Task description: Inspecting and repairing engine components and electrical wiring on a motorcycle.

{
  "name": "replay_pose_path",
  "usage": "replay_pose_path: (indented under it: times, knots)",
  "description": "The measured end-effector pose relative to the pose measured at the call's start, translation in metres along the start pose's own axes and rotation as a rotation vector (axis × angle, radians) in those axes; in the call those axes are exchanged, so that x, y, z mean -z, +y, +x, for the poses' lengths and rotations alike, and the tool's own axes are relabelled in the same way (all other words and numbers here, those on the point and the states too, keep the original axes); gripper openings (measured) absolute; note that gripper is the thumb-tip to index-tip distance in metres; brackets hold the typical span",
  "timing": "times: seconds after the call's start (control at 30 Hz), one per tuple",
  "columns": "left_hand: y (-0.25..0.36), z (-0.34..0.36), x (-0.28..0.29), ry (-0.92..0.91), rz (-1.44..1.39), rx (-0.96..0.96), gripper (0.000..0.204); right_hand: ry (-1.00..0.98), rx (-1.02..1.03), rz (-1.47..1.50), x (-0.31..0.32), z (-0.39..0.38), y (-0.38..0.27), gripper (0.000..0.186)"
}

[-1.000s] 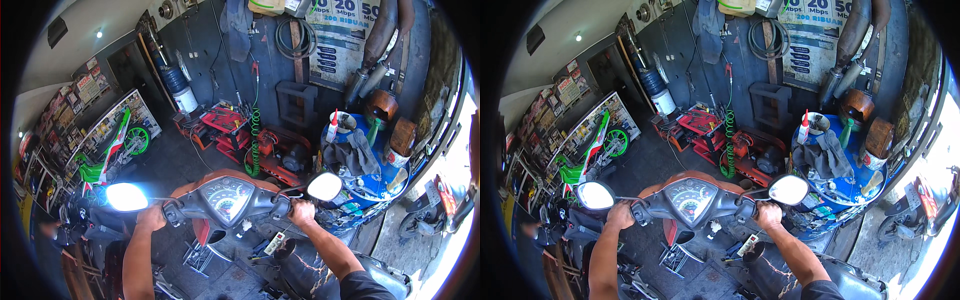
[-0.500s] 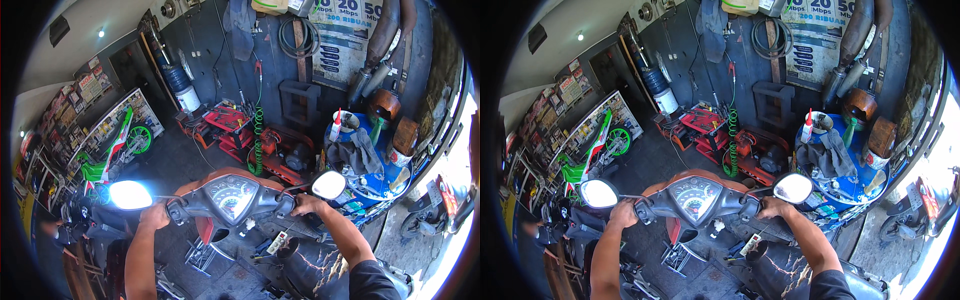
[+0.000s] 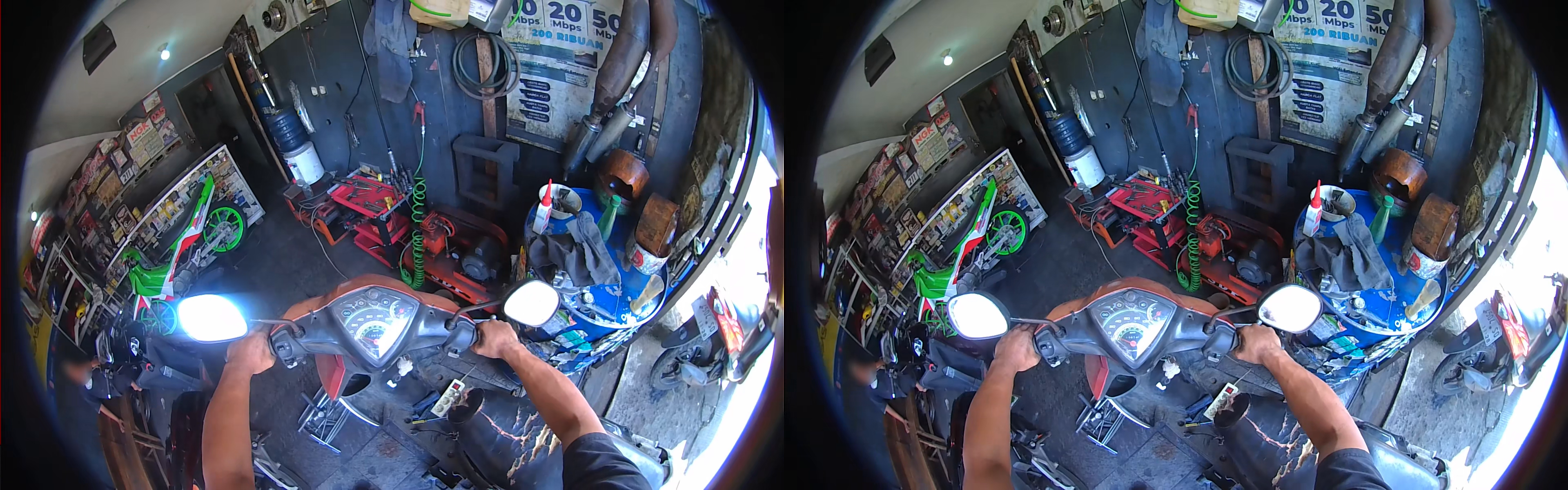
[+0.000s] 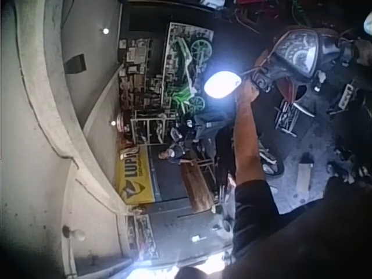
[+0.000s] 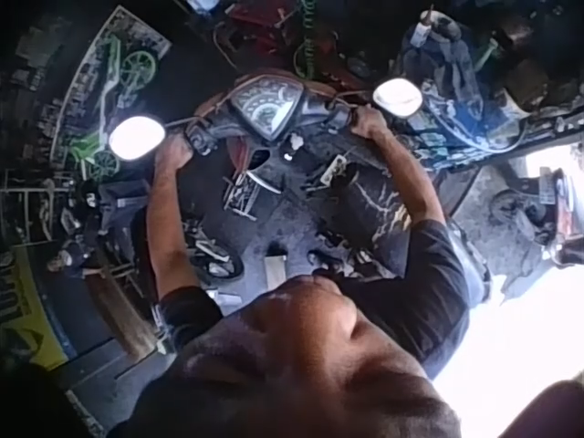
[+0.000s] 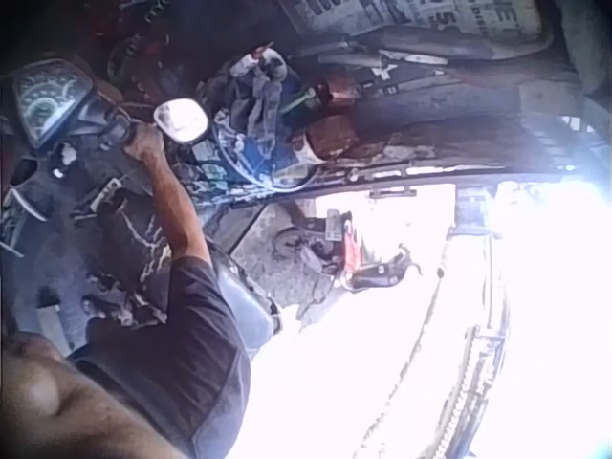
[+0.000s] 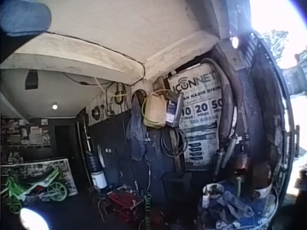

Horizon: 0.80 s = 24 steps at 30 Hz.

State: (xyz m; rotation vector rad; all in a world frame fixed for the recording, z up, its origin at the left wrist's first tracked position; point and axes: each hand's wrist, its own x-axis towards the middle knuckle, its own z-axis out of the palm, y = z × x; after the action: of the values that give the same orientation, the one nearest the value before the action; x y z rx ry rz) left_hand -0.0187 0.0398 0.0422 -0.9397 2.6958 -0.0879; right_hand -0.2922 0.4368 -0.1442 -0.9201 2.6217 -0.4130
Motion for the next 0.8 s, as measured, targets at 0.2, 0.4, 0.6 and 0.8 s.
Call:
replay_pose_path:
  times: [0.2,0.4,0.6,0.8]
  knots:
    - [-0.005,0.004,-0.004,0.0,0.034,0.008,0.064,0.089,0.046,0.004,-0.008,0.001,0.004,0.04]
    - [-0.004,0.003,-0.004,-0.003,0.006,-0.001,0.064,0.088,0.003,-0.026,-0.011,0.001,0.002,0.04]
    - [-0.005,0.003,-0.004,0.017,-0.001,-0.019,0.064,0.097,0.0,-0.033,-0.009,-0.001,-0.001,0.039]
    - [-0.008,0.006,-0.009,0.029,0.004,-0.014,0.065,0.118,0.01,-0.029,-0.013,0.001,0.002,0.038]
